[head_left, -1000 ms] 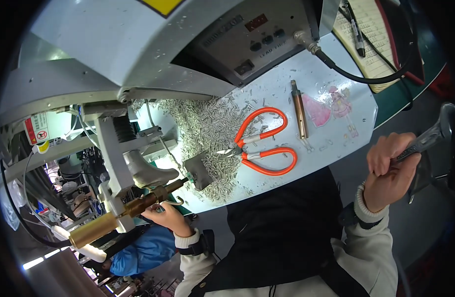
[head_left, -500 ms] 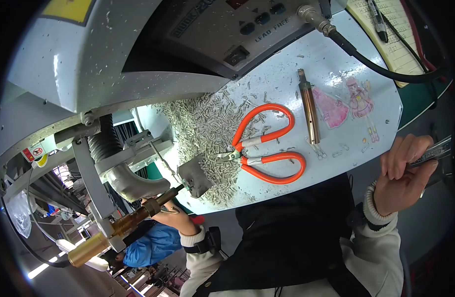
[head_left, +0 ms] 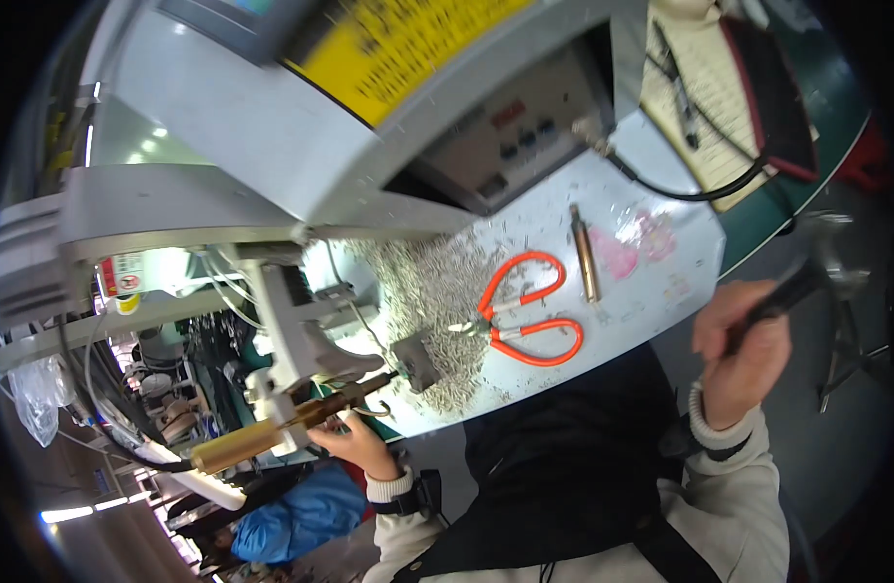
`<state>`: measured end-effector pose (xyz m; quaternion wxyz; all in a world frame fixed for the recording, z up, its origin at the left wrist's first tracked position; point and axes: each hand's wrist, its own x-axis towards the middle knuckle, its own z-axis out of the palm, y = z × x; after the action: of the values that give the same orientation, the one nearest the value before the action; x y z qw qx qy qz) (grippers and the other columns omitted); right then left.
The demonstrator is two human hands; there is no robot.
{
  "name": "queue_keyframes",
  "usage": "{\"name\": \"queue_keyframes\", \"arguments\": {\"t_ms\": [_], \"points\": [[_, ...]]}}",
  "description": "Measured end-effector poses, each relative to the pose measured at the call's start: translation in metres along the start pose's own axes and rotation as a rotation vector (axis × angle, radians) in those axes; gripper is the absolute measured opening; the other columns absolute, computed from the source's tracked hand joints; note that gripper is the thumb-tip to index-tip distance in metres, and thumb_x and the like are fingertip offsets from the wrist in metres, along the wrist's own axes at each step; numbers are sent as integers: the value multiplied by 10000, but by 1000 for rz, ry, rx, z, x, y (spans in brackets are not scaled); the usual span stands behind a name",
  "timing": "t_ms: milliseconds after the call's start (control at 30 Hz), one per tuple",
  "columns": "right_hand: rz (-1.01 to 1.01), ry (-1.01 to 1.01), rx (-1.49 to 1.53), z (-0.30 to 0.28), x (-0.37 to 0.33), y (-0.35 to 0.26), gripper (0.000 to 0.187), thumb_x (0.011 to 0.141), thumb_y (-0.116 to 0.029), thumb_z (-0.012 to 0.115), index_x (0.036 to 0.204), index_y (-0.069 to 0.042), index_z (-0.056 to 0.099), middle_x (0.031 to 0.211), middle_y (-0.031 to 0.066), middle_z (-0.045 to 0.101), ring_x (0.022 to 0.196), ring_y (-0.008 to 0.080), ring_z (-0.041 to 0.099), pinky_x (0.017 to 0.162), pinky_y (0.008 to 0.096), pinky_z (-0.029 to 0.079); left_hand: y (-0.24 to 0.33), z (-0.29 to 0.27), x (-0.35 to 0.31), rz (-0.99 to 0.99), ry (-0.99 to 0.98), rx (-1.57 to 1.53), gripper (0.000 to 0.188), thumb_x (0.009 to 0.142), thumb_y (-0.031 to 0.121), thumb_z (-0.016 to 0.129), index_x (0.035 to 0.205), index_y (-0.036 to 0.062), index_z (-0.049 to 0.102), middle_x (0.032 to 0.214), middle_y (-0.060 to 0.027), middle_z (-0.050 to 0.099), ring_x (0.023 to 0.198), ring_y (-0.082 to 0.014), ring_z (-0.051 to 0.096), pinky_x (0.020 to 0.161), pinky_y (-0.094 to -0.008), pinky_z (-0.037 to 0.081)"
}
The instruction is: The person operates a control panel, uses a wrench on a metal component, and trims wire with shears. They then use the wrench to tighten a top fastener and a side nut on the assembly.
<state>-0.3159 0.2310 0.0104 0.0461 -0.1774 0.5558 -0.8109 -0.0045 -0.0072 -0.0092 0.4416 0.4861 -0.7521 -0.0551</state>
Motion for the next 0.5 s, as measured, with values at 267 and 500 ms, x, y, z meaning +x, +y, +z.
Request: {"name": "queue_keyframes", "arguments": {"t_ms": [267, 500], "points": [[-356, -334, -621, 67, 61, -55, 148, 903, -118, 498, 831, 3, 544, 520, 75, 470, 418, 164, 483, 429, 279, 357, 1, -6, -2, -93, -53, -67, 411, 781, -23, 476, 1183, 26, 408, 975, -50, 530, 862, -130, 481, 696, -226, 361], [-488, -231, -727, 118, 100, -65, 187, 917, -180, 488, 813, -31, 531, 548, 130, 508, 464, 306, 507, 444, 361, 382, 6, -7, 0, -102, -61, -89, 445, 752, -21, 469, 1190, 28, 408, 995, -55, 529, 862, -139, 481, 688, -250, 355]]}}
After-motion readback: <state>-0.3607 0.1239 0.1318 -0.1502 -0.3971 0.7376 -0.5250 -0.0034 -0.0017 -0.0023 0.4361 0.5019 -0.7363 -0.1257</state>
